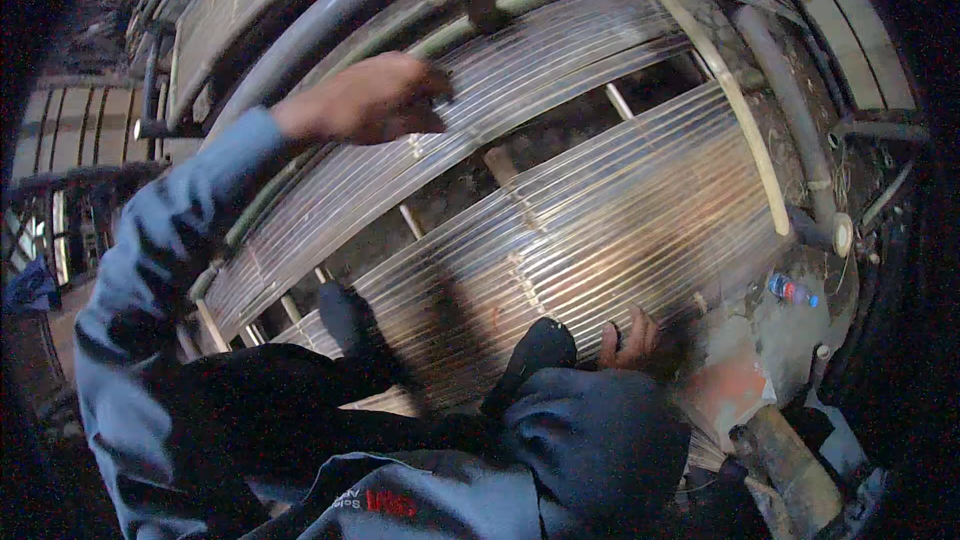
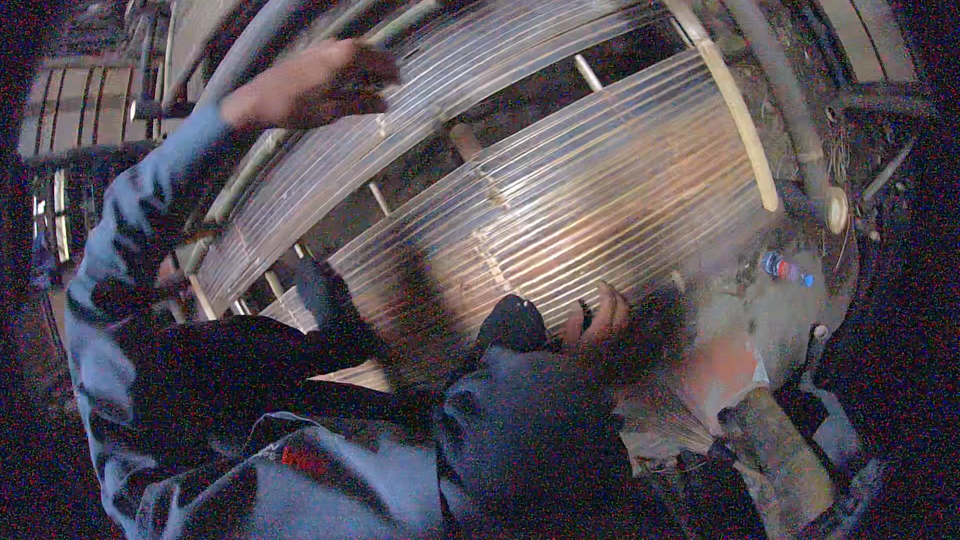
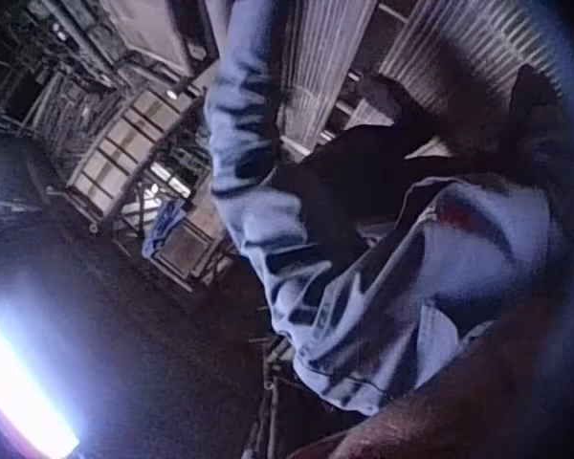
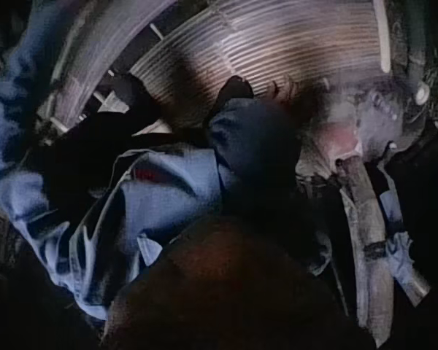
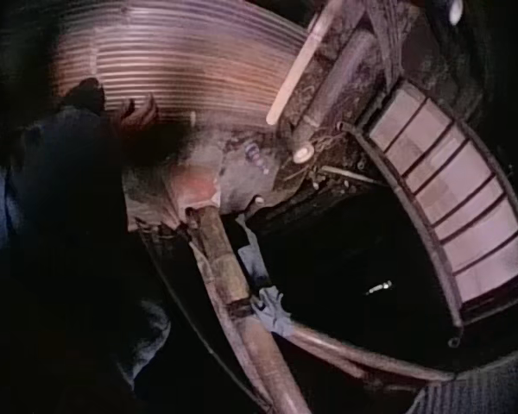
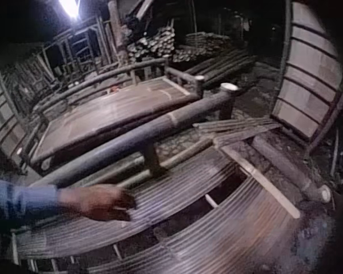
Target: The person weaves a thin strip of material through bamboo slats to secure them to a frame, using a knife to trim the strip and their hands to tighten the weave.
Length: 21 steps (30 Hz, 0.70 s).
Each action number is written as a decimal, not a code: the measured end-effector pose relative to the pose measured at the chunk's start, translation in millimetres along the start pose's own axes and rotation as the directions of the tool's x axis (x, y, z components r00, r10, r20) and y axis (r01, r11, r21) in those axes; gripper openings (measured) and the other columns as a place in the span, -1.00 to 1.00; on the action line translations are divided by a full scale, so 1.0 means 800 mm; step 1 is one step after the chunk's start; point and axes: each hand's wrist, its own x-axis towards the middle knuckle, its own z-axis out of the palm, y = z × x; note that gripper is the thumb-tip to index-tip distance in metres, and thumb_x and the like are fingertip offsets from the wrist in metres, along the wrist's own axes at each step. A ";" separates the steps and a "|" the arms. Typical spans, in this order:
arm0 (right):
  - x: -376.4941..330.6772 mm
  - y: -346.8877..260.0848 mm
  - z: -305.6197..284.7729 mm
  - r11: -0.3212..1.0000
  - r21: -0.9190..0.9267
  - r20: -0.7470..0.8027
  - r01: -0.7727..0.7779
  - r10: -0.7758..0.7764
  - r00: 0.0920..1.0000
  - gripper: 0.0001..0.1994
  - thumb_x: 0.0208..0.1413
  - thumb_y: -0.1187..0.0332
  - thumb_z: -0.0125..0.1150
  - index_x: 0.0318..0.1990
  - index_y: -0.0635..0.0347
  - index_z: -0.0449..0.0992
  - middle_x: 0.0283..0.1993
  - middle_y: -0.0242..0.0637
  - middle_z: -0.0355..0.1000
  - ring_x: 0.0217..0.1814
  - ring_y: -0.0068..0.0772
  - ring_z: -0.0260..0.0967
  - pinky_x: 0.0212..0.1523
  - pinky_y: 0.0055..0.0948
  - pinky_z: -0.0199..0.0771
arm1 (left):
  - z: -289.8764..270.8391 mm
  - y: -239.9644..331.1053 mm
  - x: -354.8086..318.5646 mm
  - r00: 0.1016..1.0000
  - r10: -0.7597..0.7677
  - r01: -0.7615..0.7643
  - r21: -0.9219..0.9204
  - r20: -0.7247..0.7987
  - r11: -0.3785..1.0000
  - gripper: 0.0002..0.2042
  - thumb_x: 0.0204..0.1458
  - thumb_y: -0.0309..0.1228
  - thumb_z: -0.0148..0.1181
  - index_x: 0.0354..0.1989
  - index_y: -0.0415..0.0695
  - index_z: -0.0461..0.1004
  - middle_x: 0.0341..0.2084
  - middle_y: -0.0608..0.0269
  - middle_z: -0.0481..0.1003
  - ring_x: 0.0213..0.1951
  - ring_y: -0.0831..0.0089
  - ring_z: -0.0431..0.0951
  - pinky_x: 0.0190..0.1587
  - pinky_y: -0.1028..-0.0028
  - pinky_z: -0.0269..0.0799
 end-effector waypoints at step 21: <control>-0.186 -0.092 -0.086 0.825 -0.016 -0.207 -0.566 0.551 0.809 -0.72 0.31 0.26 0.15 0.02 0.28 0.54 -0.14 -0.05 0.51 -0.11 -0.11 0.48 0.01 -0.24 0.45 | 0.428 -0.094 -0.171 0.905 -0.315 0.108 -0.562 -0.286 0.820 -0.84 0.05 -0.51 0.23 -0.19 -0.20 0.60 -0.30 -0.12 0.59 -0.18 -0.08 0.61 -0.15 0.11 0.50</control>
